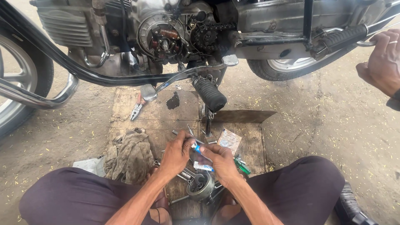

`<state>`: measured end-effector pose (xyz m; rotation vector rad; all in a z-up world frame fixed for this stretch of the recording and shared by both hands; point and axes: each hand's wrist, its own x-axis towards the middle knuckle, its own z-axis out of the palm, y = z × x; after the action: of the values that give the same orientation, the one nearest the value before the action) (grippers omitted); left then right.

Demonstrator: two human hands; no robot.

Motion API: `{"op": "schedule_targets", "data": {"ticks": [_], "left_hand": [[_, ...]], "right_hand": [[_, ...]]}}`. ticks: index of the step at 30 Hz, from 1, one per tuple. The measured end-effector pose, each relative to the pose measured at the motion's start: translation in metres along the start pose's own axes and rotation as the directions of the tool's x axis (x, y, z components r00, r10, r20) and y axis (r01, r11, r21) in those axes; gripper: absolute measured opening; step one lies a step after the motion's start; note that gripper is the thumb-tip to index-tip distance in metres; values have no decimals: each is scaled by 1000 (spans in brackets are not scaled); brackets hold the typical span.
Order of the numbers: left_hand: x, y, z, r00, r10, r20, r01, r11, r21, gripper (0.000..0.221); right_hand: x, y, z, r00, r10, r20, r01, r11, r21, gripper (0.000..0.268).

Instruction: Repairing and reassembling parts of a motorcycle engine, applying sealant and using tools to secure components.

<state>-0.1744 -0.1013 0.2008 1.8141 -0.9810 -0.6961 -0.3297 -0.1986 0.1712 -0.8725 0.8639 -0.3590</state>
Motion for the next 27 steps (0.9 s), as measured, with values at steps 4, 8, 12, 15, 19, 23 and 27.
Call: {"op": "schedule_targets", "data": {"ticks": [4, 8, 12, 15, 19, 23, 27], "left_hand": [[17, -56, 17, 972, -230, 44, 230, 973, 16, 19], [26, -130, 40, 947, -317, 57, 304, 938, 164, 24], [27, -125, 37, 905, -409, 116, 375, 897, 233, 26], [34, -112, 35, 885, -438, 159, 448, 893, -34, 25], [35, -91, 24, 858, -427, 286, 513, 712, -479, 24], [34, -68, 11, 834, -373, 405, 547, 467, -695, 24], [34, -64, 10, 827, -338, 449, 559, 411, -720, 26]], "right_hand": [[-2, -5, 6, 986, -140, -93, 118, 971, -209, 29], [7, 9, -4, 984, -107, -139, 90, 988, -128, 29], [2, 2, 0, 988, -49, -147, 46, 999, -21, 28], [2, 1, -1, 989, -54, -141, 55, 998, 4, 29], [3, 0, 1, 989, -83, -124, 87, 996, 26, 31], [1, -4, 6, 969, -215, -121, 202, 973, -112, 35], [-5, -8, 9, 901, -405, -154, 314, 856, -410, 29]]}}
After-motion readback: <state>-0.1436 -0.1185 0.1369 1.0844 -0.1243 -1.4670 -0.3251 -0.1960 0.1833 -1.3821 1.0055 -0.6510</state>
